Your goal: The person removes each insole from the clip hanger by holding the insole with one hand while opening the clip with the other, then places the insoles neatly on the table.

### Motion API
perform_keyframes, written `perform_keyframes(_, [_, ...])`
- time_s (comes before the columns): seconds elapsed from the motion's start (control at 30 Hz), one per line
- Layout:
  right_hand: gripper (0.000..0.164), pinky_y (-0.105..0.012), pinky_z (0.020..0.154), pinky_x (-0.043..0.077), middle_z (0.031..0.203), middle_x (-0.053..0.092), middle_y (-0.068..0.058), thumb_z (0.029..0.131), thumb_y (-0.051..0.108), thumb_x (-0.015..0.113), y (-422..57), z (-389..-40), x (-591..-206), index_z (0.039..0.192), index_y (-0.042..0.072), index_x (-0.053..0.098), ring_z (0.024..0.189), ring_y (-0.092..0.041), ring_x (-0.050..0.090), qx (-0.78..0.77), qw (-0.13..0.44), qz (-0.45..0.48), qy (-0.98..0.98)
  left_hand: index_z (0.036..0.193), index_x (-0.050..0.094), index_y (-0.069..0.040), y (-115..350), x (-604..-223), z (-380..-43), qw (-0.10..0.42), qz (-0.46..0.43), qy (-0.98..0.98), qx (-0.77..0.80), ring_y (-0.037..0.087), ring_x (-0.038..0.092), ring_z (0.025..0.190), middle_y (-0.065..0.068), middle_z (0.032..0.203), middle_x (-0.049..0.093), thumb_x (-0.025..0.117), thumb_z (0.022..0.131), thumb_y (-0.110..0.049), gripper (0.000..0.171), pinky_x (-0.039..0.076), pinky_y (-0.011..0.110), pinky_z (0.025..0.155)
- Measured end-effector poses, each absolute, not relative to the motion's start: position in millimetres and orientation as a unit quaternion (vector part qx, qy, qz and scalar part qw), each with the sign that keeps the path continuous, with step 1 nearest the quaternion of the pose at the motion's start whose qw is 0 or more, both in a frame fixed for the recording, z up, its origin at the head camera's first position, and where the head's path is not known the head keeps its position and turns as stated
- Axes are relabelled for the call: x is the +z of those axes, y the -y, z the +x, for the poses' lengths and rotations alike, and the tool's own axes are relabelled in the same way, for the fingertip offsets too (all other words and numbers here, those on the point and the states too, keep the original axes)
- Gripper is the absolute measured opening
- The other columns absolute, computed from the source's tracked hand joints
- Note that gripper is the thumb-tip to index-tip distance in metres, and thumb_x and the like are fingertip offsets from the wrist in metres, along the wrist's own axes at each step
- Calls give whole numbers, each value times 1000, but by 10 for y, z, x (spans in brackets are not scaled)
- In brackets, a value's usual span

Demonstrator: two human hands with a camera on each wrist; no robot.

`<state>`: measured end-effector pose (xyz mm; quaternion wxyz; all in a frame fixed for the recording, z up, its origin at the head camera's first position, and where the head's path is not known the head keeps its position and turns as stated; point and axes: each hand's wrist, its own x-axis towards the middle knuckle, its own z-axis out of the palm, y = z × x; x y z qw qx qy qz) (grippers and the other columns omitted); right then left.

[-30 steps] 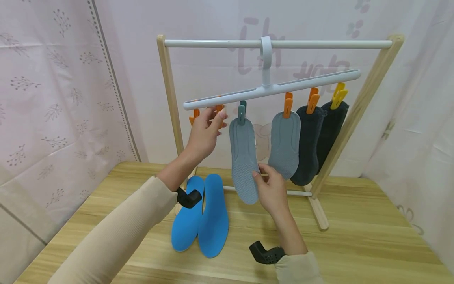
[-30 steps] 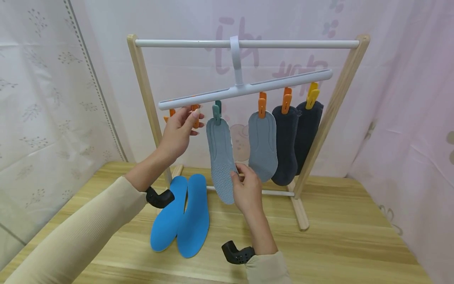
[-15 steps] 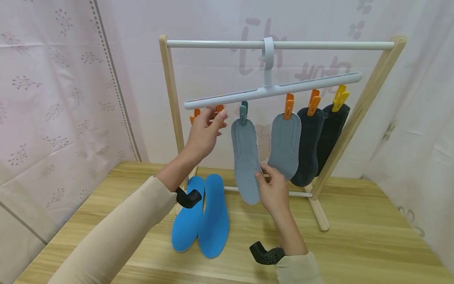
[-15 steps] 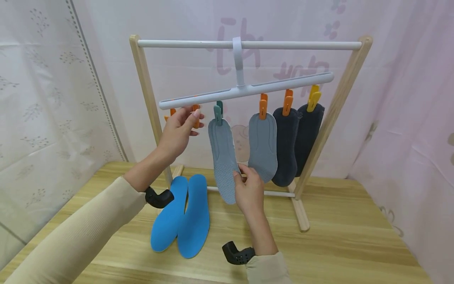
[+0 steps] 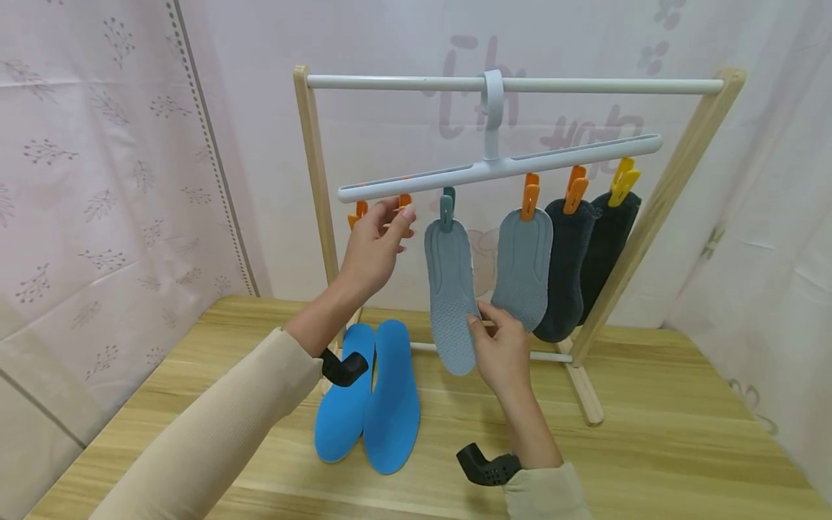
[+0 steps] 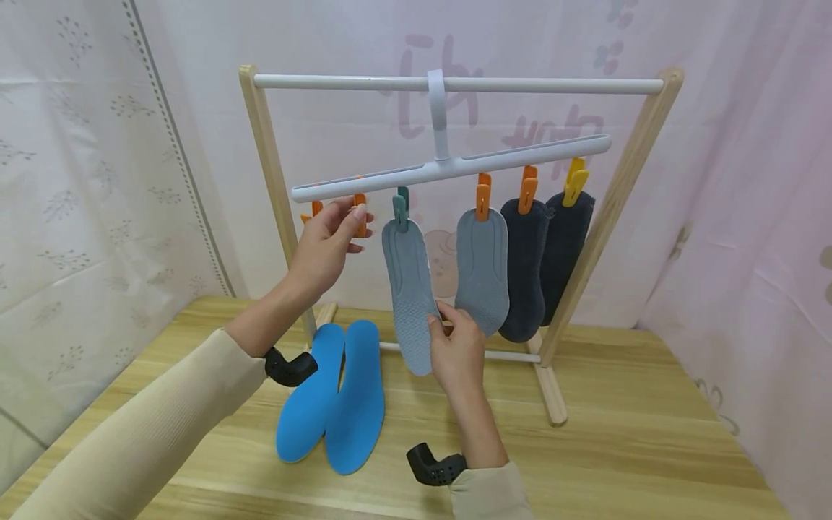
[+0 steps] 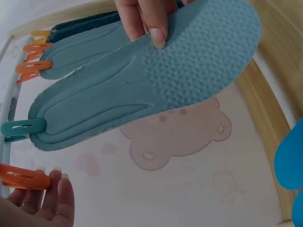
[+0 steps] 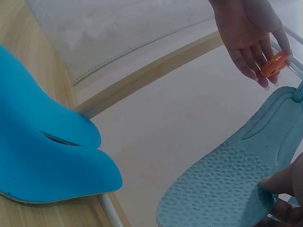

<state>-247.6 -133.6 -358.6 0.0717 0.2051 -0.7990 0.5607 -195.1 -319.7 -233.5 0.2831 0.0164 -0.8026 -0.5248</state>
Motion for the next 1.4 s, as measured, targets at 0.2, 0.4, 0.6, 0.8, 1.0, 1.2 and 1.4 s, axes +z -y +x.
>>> perform_keyframes(0.2, [31,-38,75,57,120,71,-16,100,14,63,1338,-2480,-3591,129,7,69,96,-33,72,564,70,203,797,152,42,-9,3191,-2378,-1901,272,24,809,-520,26,64,119,10,140,61,49,108,-33,51,56,41,101])
perform_keyframes(0.4, [31,-43,76,61,117,72,-19,99,13,64,1349,-2475,-3581,128,4,69,93,-34,74,566,86,207,793,151,43,-8,3190,-2456,-1820,256,28,813,-522,27,63,123,10,142,58,49,107,-33,50,56,41,103])
perform_keyframes(0.6, [32,-37,73,60,116,72,-19,99,14,64,1362,-2466,-3569,128,2,69,93,-33,74,567,86,204,794,151,42,-8,3149,-2585,-1754,239,36,826,-509,28,60,128,10,141,56,50,107,-33,51,53,43,107])
perform_keyframes(0.8, [33,-37,73,60,117,72,-19,99,14,64,1384,-2450,-3570,129,2,68,93,-34,74,571,76,201,792,149,39,-10,3097,-2774,-1677,229,58,813,-532,28,58,128,9,140,56,53,106,-32,50,50,45,109])
perform_keyframes(1.0, [32,-26,67,56,116,72,-19,98,13,64,1422,-2426,-3574,128,1,68,92,-33,74,569,75,213,790,144,44,-8,3046,-2929,-1568,263,35,823,-503,25,58,126,9,140,56,57,104,-26,45,50,45,107])
perform_keyframes(1.2, [32,-36,69,61,115,73,-19,98,11,64,1433,-2410,-3580,128,1,68,91,-34,75,565,88,218,791,151,43,-9,2940,-2905,-1529,304,-24,852,-426,26,53,134,7,148,54,60,103,-25,54,48,48,111])
perform_keyframes(1.4, [30,-40,72,61,111,73,-18,98,10,64,1443,-2403,-3587,126,3,70,91,-34,75,564,96,222,790,157,33,-8,2820,-2851,-1498,307,-53,883,-351,25,36,151,10,162,37,61,102,-26,64,36,43,123])
